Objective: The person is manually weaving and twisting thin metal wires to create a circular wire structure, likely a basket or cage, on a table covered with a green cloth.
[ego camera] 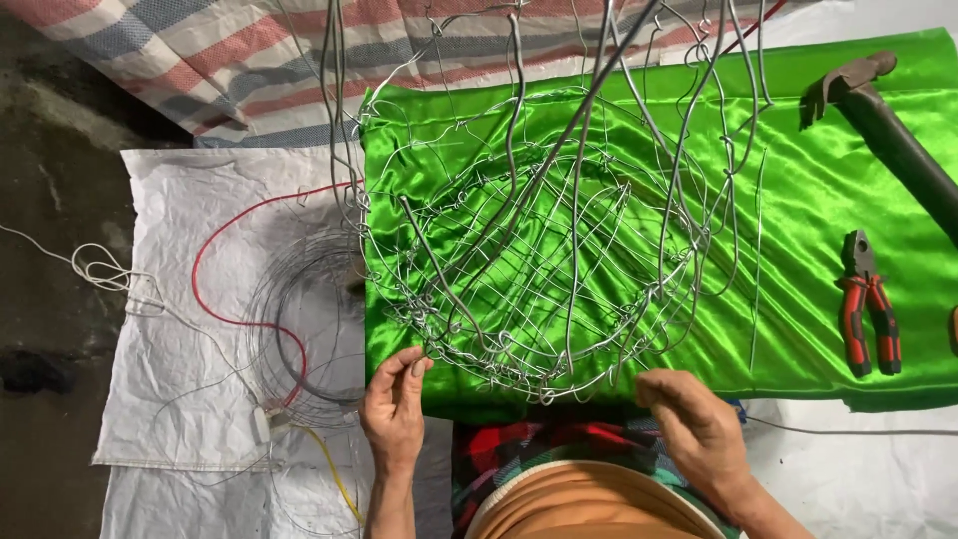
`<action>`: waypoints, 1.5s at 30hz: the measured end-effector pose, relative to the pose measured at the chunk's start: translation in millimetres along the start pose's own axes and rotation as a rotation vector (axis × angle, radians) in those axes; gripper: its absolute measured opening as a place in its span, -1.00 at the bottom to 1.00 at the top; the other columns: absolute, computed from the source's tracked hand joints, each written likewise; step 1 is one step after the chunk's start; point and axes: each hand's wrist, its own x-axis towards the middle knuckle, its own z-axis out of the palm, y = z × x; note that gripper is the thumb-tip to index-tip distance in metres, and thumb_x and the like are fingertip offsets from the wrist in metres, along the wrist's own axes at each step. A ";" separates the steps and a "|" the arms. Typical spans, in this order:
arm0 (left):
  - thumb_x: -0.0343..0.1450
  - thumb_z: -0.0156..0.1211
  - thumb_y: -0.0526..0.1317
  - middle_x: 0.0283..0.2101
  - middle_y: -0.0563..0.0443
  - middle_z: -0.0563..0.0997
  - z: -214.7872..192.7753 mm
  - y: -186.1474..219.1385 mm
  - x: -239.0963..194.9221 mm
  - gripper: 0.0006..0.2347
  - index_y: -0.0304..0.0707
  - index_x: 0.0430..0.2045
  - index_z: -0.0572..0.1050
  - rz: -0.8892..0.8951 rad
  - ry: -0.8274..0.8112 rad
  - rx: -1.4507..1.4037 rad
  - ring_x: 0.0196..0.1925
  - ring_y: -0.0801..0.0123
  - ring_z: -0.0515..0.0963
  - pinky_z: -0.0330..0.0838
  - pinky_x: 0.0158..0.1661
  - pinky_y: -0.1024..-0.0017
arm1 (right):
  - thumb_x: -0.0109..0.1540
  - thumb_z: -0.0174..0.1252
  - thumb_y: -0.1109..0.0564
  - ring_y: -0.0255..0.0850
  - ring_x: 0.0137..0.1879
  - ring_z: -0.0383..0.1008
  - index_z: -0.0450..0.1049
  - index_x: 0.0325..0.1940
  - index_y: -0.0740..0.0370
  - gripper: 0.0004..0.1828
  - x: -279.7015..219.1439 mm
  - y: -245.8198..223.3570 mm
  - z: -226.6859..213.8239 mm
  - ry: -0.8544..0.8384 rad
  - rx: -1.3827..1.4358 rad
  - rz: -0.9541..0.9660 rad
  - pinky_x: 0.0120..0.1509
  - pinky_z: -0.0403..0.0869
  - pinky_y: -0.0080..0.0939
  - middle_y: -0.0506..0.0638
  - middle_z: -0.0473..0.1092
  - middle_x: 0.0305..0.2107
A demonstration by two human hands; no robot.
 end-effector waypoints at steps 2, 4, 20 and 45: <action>0.50 0.13 -0.36 -0.04 -0.17 0.67 1.2 -1.8 4.0 -0.80 -0.47 -0.03 0.55 -0.037 0.010 -0.015 -0.07 0.23 0.71 0.66 0.03 0.40 | 0.25 0.16 0.32 -0.11 0.04 0.64 0.55 0.07 0.22 -0.69 1.8 -9.4 10.6 -0.013 -0.007 -0.213 0.22 0.63 -0.22 0.09 0.58 -0.09; 0.49 0.13 -0.36 -0.03 -0.17 0.67 3.1 -13.7 6.8 -0.79 -0.47 -0.03 0.55 -0.027 0.030 -0.034 -0.08 0.23 0.71 0.65 0.02 0.41 | 0.27 0.10 0.32 0.02 0.19 0.55 0.48 0.13 0.22 -0.66 2.5 -14.0 29.6 -0.010 -0.030 -0.244 0.27 0.61 -0.12 0.23 0.49 0.04; 0.49 0.14 -0.24 -0.06 0.00 0.73 3.1 -17.0 21.2 -0.81 -0.23 -0.09 0.62 -0.023 -0.005 0.178 -0.10 0.36 0.75 0.66 -0.04 0.47 | 0.34 -0.01 -0.01 -0.08 0.24 0.60 0.31 0.39 0.14 -0.48 45.4 -30.4 93.0 -0.121 0.299 0.166 0.32 0.53 -0.04 0.09 0.53 0.15; 0.44 0.32 -0.30 -0.23 -0.18 0.68 -2.4 -39.9 63.8 -0.89 -0.41 -0.31 0.57 0.204 0.028 0.227 -0.31 0.24 0.74 0.66 -0.31 0.36 | 0.26 0.06 0.12 0.17 -0.33 0.49 0.54 -0.17 0.07 -0.86 192.4 7.8 185.2 -0.091 -0.451 -0.384 -0.33 0.51 0.15 0.08 0.38 -0.52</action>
